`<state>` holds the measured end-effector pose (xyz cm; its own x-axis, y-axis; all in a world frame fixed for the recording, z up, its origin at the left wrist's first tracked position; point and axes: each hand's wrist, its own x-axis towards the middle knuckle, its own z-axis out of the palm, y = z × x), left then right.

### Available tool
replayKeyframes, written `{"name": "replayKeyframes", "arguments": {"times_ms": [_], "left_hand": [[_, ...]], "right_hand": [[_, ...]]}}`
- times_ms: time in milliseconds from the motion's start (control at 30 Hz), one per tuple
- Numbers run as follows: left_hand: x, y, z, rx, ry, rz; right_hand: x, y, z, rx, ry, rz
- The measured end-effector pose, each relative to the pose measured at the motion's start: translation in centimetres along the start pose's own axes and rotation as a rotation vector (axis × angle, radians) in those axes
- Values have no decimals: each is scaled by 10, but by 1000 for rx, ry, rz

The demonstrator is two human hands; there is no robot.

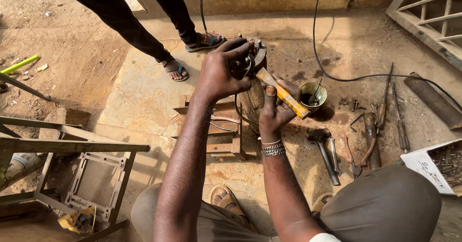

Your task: The person sits on the ground and uses a chisel-like tool to scrape and clean the top rim of a submersible pump motor, working around its edge. They then handle the motor's power cable and connect the wires to a control box with meters on the ground, pressing its switches.

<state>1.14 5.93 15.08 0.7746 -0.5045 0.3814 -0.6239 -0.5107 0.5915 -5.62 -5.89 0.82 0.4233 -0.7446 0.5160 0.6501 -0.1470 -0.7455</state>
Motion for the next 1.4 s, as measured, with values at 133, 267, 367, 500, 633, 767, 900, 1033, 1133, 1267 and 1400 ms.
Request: {"name": "replayKeyframes", "arguments": {"times_ms": [133,267,367,500,633,767,900,1033,1133,1267,1400], "left_hand": [[-1,-2,1,34,41,63],[-5,-1,1,32,40,70],[-5,1,0,4,12,4],[-3,3,-2,41,21,13],[-2,3,-1,47,19,-11],[-3,3,0,38,12,16],[-4,3,-2,53,-23,-20],[-4,1,-4,60,2,-24],[-4,-2,-3,74,38,34],[-6,-5,2,39,25,13],[-9,-14,5,76,41,41]], "right_hand": [[8,-5,3,307,110,-38],[12,1,2,269,21,3],[11,7,1,182,120,-185],[2,4,-2,-82,-64,-166],[-3,1,-3,130,17,-157],[-3,7,-4,-26,-46,-136],[0,11,-6,11,61,-203],[5,1,-5,-30,-82,-97],[10,-10,1,97,-35,-163],[17,-11,-2,-110,-175,-129],[14,17,-32,198,-68,181]]}}
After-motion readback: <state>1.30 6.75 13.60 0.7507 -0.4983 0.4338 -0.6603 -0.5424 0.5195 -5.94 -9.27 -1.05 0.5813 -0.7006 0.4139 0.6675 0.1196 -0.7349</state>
